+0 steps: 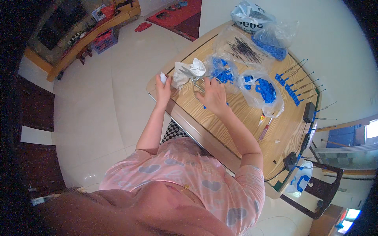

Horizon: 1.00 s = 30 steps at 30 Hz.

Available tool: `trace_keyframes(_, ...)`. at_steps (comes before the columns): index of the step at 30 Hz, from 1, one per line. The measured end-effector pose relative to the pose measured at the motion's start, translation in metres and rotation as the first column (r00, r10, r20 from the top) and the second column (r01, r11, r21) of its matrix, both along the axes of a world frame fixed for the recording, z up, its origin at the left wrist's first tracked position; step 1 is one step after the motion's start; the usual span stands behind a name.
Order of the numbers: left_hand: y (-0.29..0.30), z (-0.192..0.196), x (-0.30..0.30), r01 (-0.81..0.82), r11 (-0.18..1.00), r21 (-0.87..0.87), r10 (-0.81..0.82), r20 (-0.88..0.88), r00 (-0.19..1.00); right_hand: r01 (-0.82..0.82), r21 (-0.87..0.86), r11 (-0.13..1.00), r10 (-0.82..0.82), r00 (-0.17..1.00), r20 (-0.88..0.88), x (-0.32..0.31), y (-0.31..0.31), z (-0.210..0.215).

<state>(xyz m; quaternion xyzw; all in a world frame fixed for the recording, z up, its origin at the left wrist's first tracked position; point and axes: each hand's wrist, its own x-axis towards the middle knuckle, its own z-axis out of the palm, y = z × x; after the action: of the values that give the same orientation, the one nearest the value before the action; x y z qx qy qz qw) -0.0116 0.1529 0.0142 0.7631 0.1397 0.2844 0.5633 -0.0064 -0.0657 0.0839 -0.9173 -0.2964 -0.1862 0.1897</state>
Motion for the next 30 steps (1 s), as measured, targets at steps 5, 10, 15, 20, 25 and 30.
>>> trace_keyframes(5, 0.002, -0.007, -0.002, 0.011, 0.999, 0.046, -0.007, -0.087, 0.996, -0.015, -0.066, 0.998, 0.005, 0.989, -0.148, -0.006, 0.0, 0.009)
trace_keyframes(10, -0.004, 0.008, 0.003, -0.004, 0.998, 0.069, 0.013, -0.137, 0.99, 0.036, -0.178, 0.983, -0.058, 0.991, -0.123, -0.005, 0.001, 0.007)
trace_keyframes(15, -0.018, 0.015, 0.016, 0.084, 0.996, 0.018, -0.083, -0.052, 0.995, 0.03, -0.245, 0.969, -0.054, 0.994, -0.09, -0.004, 0.008, 0.004)
trace_keyframes(20, -0.023, 0.006, 0.023, 0.18, 0.978, 0.105, -0.172, -0.079, 0.982, 0.005, -0.239, 0.971, -0.021, 0.998, -0.061, -0.002, 0.006, 0.003)
trace_keyframes(25, -0.015, 0.001, 0.034, 0.25, 0.959, 0.132, -0.233, -0.132, 0.964, -0.012, -0.229, 0.973, 0.015, 1.0, 0.009, -0.001, 0.005, 0.002)
trace_keyframes(30, -0.016, 0.011, 0.037, 0.264, 0.957, 0.124, -0.24, -0.18, 0.954, -0.009, -0.242, 0.97, 0.009, 1.0, -0.001, -0.001, -0.001, 0.006)
